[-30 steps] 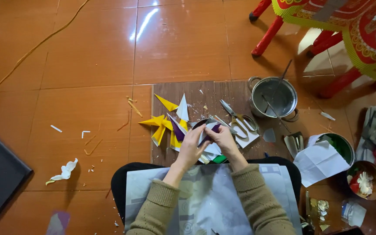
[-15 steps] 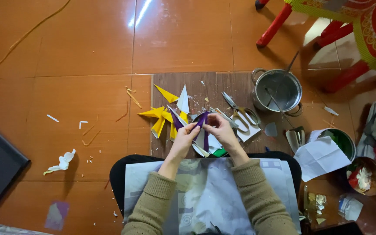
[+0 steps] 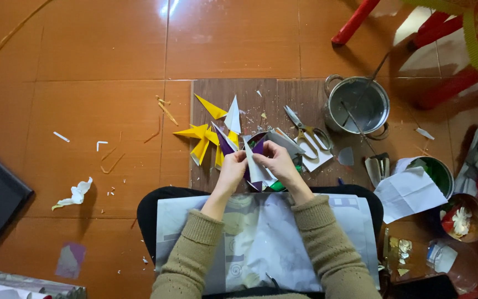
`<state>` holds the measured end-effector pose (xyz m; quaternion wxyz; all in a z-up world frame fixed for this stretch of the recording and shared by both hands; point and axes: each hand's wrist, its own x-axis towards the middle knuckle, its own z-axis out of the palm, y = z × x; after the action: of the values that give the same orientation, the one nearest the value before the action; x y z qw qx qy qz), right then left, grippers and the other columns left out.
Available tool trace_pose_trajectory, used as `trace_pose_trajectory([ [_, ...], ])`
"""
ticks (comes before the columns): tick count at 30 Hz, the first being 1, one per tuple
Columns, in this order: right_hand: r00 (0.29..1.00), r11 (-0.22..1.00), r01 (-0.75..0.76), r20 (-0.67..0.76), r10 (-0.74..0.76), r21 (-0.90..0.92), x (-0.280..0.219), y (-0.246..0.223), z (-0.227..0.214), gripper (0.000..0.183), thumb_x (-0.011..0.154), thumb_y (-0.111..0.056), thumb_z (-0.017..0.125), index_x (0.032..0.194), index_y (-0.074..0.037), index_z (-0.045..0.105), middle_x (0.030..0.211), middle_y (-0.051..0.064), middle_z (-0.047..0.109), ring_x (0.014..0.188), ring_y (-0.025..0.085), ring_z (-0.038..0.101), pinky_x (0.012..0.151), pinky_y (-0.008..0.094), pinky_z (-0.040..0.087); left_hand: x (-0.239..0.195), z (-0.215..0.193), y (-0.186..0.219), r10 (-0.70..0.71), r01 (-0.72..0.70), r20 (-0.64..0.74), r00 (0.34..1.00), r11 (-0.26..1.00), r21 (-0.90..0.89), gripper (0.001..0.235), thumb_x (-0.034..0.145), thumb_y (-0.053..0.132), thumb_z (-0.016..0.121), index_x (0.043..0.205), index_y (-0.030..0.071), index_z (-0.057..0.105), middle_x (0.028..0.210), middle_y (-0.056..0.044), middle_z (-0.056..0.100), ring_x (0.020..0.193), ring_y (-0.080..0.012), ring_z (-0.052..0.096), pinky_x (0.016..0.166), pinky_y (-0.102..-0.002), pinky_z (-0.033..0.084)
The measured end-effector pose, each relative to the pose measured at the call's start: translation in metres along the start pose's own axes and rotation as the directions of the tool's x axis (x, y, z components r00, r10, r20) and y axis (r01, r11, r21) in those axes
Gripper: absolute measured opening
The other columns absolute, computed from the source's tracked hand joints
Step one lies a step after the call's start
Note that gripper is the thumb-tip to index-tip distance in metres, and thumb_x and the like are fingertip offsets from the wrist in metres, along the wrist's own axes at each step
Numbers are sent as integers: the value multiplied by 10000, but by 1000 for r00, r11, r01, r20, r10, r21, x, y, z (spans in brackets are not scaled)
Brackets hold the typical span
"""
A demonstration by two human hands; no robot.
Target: Folding and cutting colored paper to create decorative pieces.
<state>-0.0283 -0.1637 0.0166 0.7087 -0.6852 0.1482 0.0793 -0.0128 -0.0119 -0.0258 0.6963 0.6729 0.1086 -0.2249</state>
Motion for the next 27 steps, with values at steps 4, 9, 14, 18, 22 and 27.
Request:
trace_pose_trajectory([
  [4,1000,999,-18,2,18,-39,2,13,1,155,766,-121,811,890,-103,720,701,9,654,661,68,564,569,219,466,-13,-1,22,163,-147,-61,985,967,209,141,870,117,690,973,29,729,813,-112,731,790,-132,650,756,-328,535],
  [9,996,997,-21,82,27,-78,-15,-24,4,282,784,-57,698,1065,-62,712,773,31,655,745,105,588,659,242,492,-33,1,67,315,-236,-275,909,930,283,117,929,151,641,942,93,741,764,-110,716,723,-158,646,675,-331,531],
  [14,991,999,8,-136,-13,-38,6,11,-12,152,846,-100,703,996,-85,724,783,40,663,724,100,563,618,246,477,-32,-6,71,261,-260,-258,930,965,42,57,860,126,702,843,78,726,867,-65,687,803,-126,579,754,-301,491],
  [18,991,999,3,-132,4,53,9,25,0,115,850,-89,687,964,-85,700,773,-6,640,708,71,560,608,199,468,-36,2,65,166,-166,-42,985,986,23,62,786,105,768,763,57,737,1008,-88,738,868,-151,622,830,-323,488],
  [22,993,983,-92,-55,102,161,4,14,6,90,860,-114,673,943,-88,698,736,-21,629,657,57,577,596,186,505,-22,-6,48,113,-97,-100,989,984,151,84,773,181,806,806,111,773,729,45,693,704,-44,581,647,-199,471],
  [27,999,995,-36,-28,39,91,6,6,-1,158,808,-166,815,892,-62,730,670,19,628,624,83,565,551,192,471,-9,-9,20,150,-144,14,989,916,374,104,719,188,819,809,154,779,703,-17,723,704,-90,678,645,-232,519],
])
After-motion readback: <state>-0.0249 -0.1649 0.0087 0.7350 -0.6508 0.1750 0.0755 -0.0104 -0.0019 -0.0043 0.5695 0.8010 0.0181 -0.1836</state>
